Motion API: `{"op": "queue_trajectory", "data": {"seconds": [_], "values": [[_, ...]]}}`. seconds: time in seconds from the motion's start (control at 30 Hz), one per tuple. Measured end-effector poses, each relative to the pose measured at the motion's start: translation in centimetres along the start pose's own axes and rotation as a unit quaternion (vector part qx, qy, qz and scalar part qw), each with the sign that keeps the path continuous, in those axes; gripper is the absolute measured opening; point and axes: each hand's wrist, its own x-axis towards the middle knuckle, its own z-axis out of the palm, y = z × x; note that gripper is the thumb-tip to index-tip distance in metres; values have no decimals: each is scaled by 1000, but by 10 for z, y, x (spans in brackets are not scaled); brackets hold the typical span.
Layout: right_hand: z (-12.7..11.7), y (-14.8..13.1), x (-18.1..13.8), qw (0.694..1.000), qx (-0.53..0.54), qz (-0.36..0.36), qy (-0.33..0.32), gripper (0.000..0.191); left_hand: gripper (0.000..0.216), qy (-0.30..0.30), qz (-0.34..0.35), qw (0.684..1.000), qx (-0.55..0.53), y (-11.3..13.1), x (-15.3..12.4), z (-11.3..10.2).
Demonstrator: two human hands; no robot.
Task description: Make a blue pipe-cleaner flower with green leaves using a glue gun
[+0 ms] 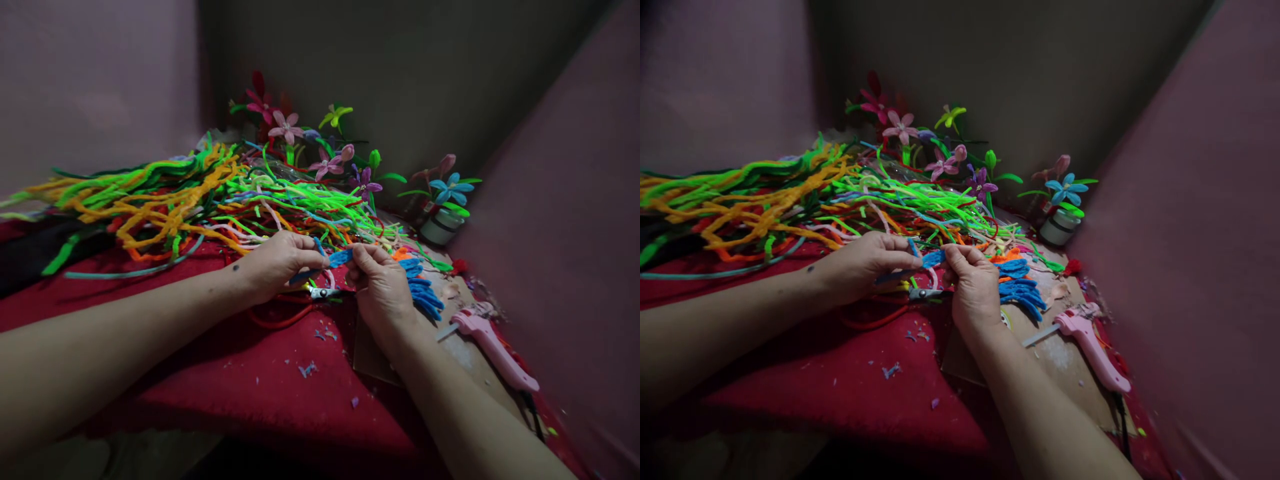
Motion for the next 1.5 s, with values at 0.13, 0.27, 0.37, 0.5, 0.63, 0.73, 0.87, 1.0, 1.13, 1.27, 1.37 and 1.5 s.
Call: {"op": "queue_trajectory", "data": {"seconds": [0.13, 0.27, 0.37, 0.5, 0.63, 0.73, 0.87, 1.0, 1.13, 1.27, 1.37, 1.5], "values": [[-1, 0, 0, 1000, 2, 4, 3, 17, 15, 12, 15, 999, 26, 1, -1, 1], [1, -1, -1, 1000, 2, -1, -2, 18, 13, 11, 24, 999, 30, 1, -2, 1], [2, -1, -2, 1000, 4, 7, -8, 22, 13, 20, 41, 998, 37, 1, -2, 0], [3, -1, -3, 999, 7, 25, -27, 22, 15, 38, 70, 996, 51, 0, -2, -1], [2, 1, -3, 998, -16, 35, -57, 22, 17, 33, 87, 992, 87, 0, -2, -1], [2, 1, -3, 998, -24, 27, -43, 19, 17, 21, 87, 990, 107, 1, -3, -1], [2, 1, -2, 999, -19, 20, -36, 17, 17, 20, 84, 988, 128, 3, -4, -2], [3, 3, -3, 997, -34, 29, -60, 16, 16, 9, 87, 991, 105, 1, -2, -3], [4, 4, -8, 993, -82, 18, -81, 16, 13, -2, 84, 992, 97, 0, -1, -3], [5, 3, -8, 992, -105, 24, -63, 21, 10, 0, 81, 991, 107, 1, -2, -2], [4, 4, -7, 993, -100, 28, -53, 19, 12, -10, 82, 992, 91, 0, 0, -2], [3, 7, -6, 992, -88, 38, -85, 17, 20, -11, 89, 995, 53, 0, 0, -3]]}}
